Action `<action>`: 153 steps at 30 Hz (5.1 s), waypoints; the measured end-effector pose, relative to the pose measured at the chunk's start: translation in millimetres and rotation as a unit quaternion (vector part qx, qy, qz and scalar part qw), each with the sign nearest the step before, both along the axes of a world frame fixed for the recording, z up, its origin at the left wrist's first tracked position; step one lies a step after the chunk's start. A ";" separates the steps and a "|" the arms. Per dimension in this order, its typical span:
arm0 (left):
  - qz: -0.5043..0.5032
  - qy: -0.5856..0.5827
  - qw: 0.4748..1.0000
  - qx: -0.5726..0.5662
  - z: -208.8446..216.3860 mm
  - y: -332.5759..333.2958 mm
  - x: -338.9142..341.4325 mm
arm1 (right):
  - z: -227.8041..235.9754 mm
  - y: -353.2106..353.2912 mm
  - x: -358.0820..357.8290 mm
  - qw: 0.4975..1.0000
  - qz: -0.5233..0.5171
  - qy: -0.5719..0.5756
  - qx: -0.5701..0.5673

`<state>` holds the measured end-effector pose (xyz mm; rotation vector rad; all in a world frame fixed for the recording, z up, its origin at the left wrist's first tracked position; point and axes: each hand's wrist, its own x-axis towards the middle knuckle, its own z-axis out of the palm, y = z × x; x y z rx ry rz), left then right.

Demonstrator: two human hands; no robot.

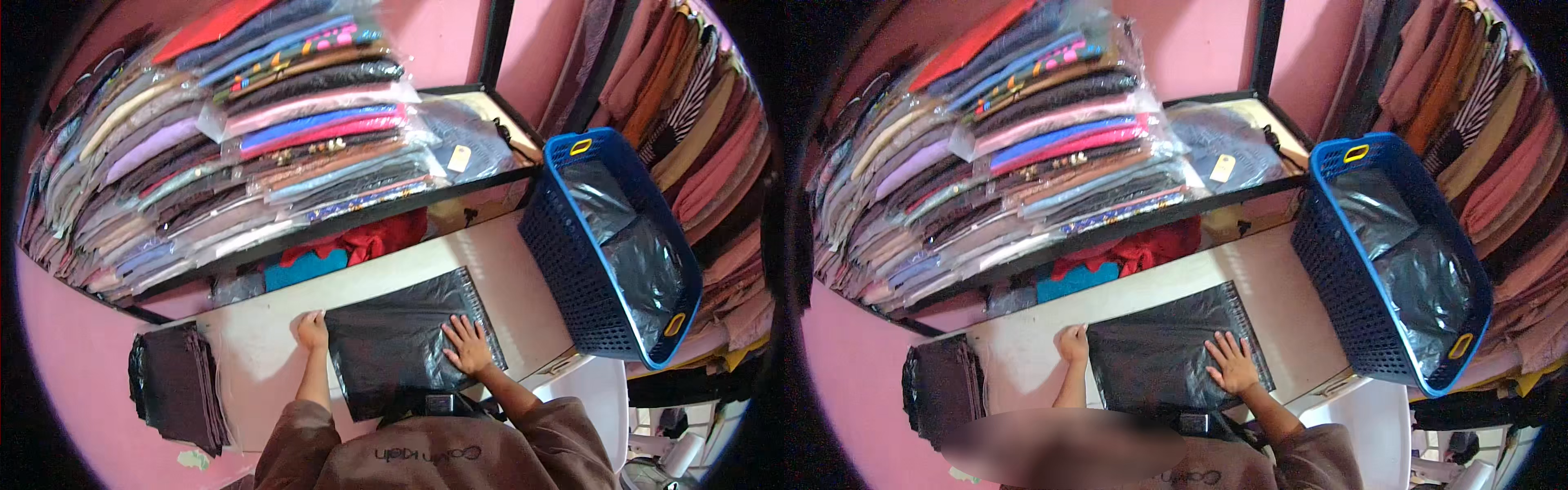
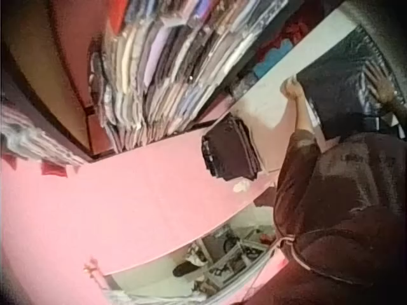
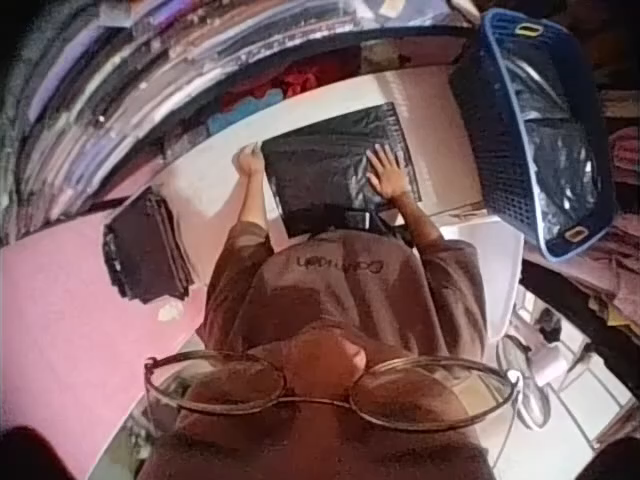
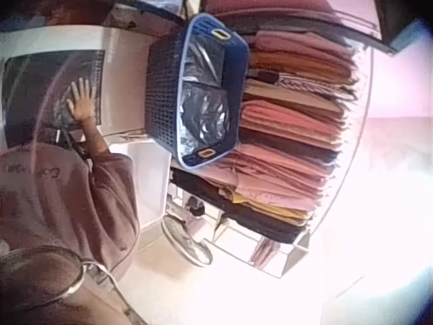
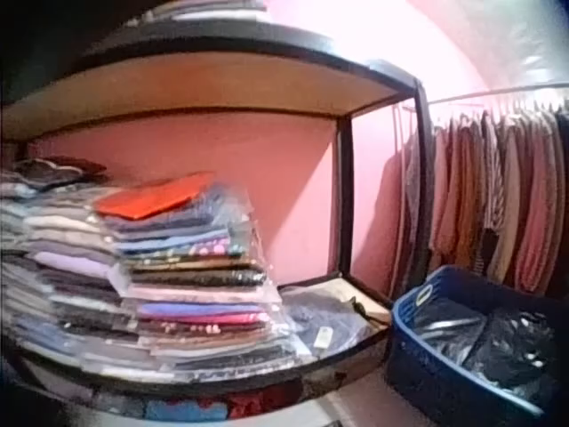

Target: Packing individual articles of clothing into black shipping mailers.

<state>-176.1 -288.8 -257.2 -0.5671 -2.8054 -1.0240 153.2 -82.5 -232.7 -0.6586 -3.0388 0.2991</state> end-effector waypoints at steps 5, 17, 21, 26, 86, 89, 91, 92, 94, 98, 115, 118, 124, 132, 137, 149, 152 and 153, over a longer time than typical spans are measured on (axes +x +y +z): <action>-0.047 0.091 0.995 -0.008 31.3 12.0 79.2 | -8.7 0.4 9.6 1.000 -0.016 0.009 0.010; -0.203 -0.013 0.963 -0.177 24.9 -13.1 164.9 | -21.7 18.5 7.1 0.998 -0.009 0.060 -0.012; -0.205 -0.050 0.964 -0.164 37.9 -11.3 164.2 | -8.3 55.0 -14.9 0.993 -0.042 0.107 -0.029; -0.204 0.026 0.964 -0.168 48.4 -14.3 175.4 | 86.6 156.6 -64.7 0.931 -0.060 0.350 0.081; -0.179 0.013 0.973 -0.142 19.0 -19.4 153.7 | 333.2 192.4 -13.6 0.577 -0.115 0.710 -0.386; -0.186 0.038 0.968 -0.166 26.6 -31.8 142.3 | 336.0 155.9 24.1 0.560 -0.134 0.678 -0.456; -0.186 0.034 0.966 -0.175 27.6 -41.4 133.7 | 330.4 130.0 35.5 0.566 -0.181 0.667 -0.449; -0.188 0.033 0.963 -0.189 25.0 -45.0 127.2 | 324.3 119.7 39.1 0.565 -0.205 0.665 -0.444; -0.191 0.038 0.960 -0.200 20.2 -54.1 119.9 | 299.6 109.9 44.7 0.560 -0.208 0.647 -0.473; -0.192 0.044 0.958 -0.209 18.0 -64.5 114.3 | 250.7 75.5 44.6 0.503 -0.229 0.637 -0.538; -0.204 -0.020 0.943 -0.263 35.9 -82.6 98.8 | 17.3 -66.9 152.7 0.554 -0.505 0.203 -0.630; -0.155 -0.035 0.944 -0.291 36.5 -77.0 103.5 | 22.3 -52.5 174.4 0.717 -0.394 0.075 -0.570; -0.123 -0.024 0.970 -0.209 27.3 -60.9 167.1 | -3.5 11.7 153.6 0.882 -0.410 0.224 -0.064; -0.167 -0.046 0.952 -0.253 32.3 -61.1 144.4 | -87.0 -31.6 134.1 0.706 -0.565 0.289 -0.314; -0.143 -0.035 0.954 -0.262 23.1 -77.5 114.5 | 6.8 -106.7 86.4 0.592 -0.332 0.023 -0.734; -0.152 -0.026 0.952 -0.264 27.9 -79.5 104.1 | -5.6 26.8 118.5 0.696 -0.505 0.310 -0.407; -0.153 -0.039 0.951 -0.265 28.1 -77.0 102.7 | -25.8 14.8 135.1 0.688 -0.380 0.321 -0.528; -0.147 -0.040 0.952 -0.267 29.5 -79.5 102.7 | -22.6 9.0 135.8 0.674 -0.373 0.292 -0.566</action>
